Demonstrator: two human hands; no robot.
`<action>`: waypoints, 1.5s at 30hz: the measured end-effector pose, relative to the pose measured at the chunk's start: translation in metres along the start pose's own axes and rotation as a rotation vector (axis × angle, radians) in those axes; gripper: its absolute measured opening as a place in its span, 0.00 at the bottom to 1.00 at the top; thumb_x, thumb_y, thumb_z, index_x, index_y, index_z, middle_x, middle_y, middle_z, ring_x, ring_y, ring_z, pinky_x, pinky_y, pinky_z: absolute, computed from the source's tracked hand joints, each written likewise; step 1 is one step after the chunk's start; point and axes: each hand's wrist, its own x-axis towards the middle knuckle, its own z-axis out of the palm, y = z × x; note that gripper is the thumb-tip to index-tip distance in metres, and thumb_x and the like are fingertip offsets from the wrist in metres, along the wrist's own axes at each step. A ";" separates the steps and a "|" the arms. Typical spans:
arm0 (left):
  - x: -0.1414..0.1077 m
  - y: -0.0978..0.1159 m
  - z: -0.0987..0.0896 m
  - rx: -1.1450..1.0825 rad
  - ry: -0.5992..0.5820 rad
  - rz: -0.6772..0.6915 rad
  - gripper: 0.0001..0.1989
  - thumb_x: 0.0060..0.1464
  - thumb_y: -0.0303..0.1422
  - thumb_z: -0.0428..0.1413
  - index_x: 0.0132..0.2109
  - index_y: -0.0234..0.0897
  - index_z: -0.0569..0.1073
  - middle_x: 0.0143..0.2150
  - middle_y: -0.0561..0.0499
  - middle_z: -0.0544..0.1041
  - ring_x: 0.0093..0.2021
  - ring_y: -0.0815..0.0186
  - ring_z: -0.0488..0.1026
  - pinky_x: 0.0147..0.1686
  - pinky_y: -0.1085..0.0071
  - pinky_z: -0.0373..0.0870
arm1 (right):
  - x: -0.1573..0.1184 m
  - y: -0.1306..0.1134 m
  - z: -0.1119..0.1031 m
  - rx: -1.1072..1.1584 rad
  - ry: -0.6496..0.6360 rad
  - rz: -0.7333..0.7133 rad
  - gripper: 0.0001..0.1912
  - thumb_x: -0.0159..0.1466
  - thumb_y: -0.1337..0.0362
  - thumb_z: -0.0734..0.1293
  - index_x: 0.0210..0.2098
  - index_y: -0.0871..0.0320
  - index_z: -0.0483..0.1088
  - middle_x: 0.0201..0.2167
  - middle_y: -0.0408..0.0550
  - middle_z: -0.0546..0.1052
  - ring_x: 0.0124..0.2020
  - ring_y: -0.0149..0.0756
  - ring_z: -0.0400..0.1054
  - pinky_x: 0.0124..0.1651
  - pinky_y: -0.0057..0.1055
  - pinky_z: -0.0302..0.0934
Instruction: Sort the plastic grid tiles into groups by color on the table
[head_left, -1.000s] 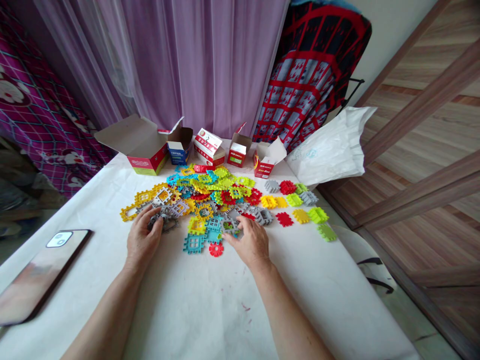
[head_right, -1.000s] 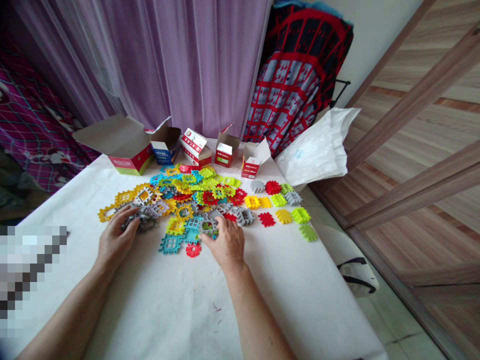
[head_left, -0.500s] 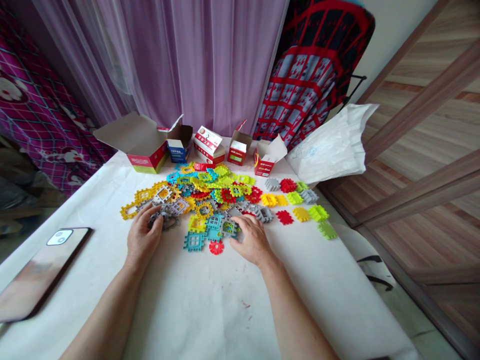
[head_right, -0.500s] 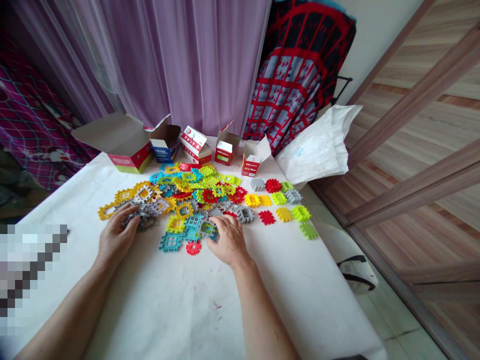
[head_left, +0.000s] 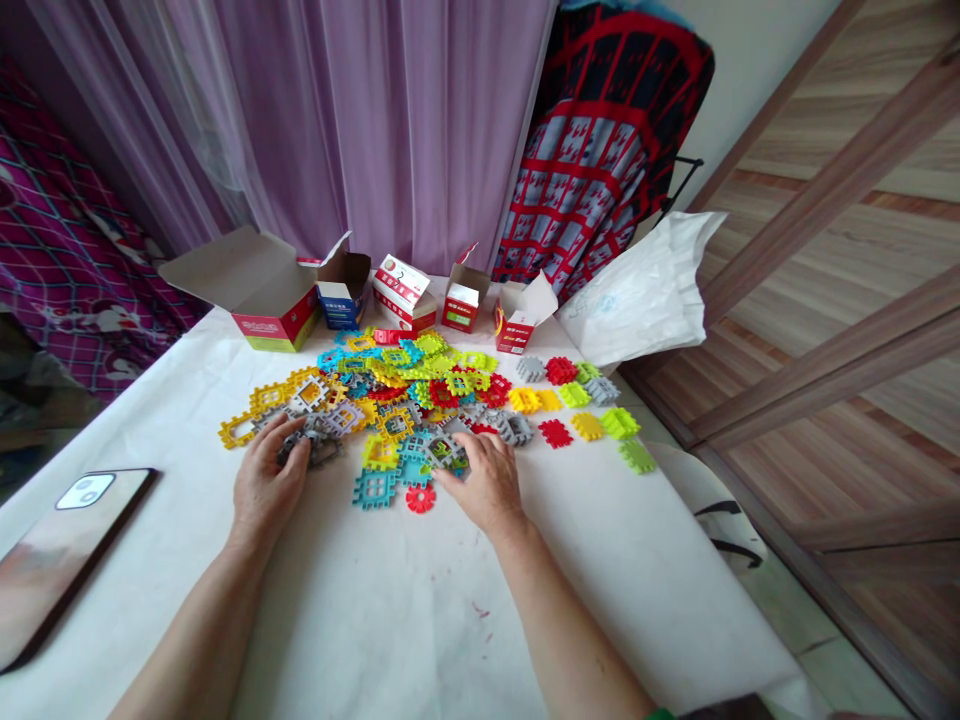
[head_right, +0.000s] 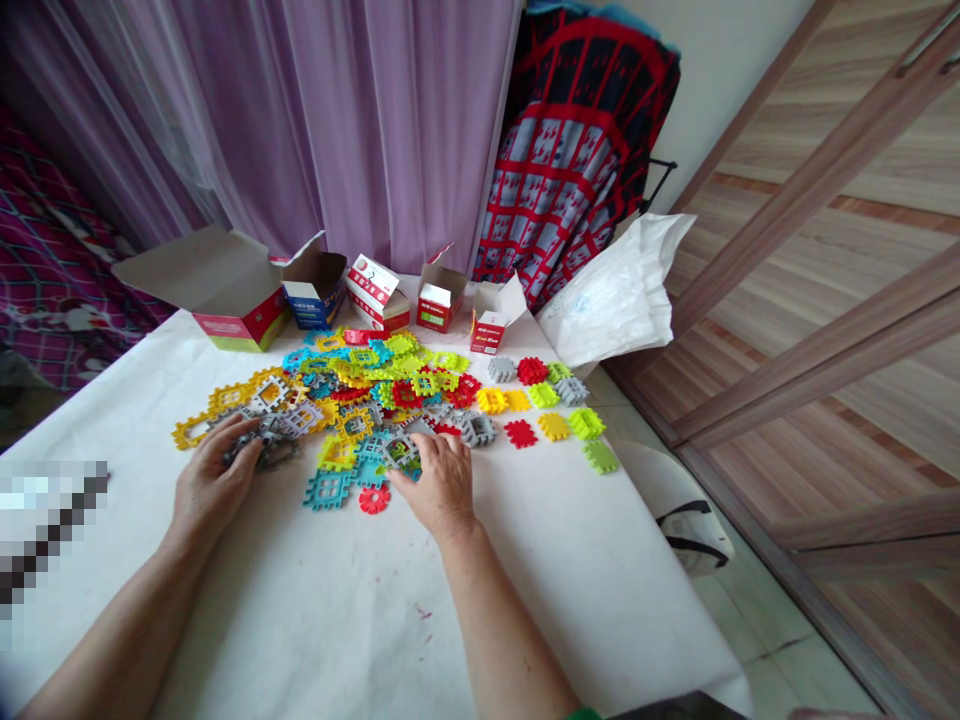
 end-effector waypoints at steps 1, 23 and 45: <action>0.000 0.000 0.000 -0.001 0.003 -0.001 0.18 0.56 0.43 0.52 0.49 0.43 0.77 0.62 0.45 0.72 0.62 0.54 0.69 0.65 0.55 0.61 | 0.000 0.000 0.000 -0.004 -0.005 -0.001 0.24 0.56 0.53 0.75 0.49 0.54 0.72 0.44 0.52 0.79 0.48 0.47 0.67 0.51 0.41 0.58; 0.000 0.001 -0.001 0.024 -0.014 0.017 0.19 0.55 0.43 0.52 0.49 0.43 0.77 0.61 0.46 0.73 0.62 0.53 0.69 0.65 0.52 0.61 | 0.005 0.086 -0.033 -0.141 0.358 0.238 0.21 0.58 0.53 0.71 0.47 0.58 0.70 0.41 0.52 0.81 0.42 0.46 0.70 0.48 0.38 0.56; -0.002 0.006 -0.003 0.091 -0.019 -0.018 0.22 0.56 0.47 0.51 0.51 0.42 0.77 0.62 0.47 0.73 0.62 0.57 0.69 0.64 0.57 0.63 | 0.002 0.092 -0.018 -0.132 0.367 0.249 0.19 0.59 0.52 0.71 0.45 0.57 0.71 0.40 0.52 0.80 0.43 0.45 0.70 0.48 0.38 0.58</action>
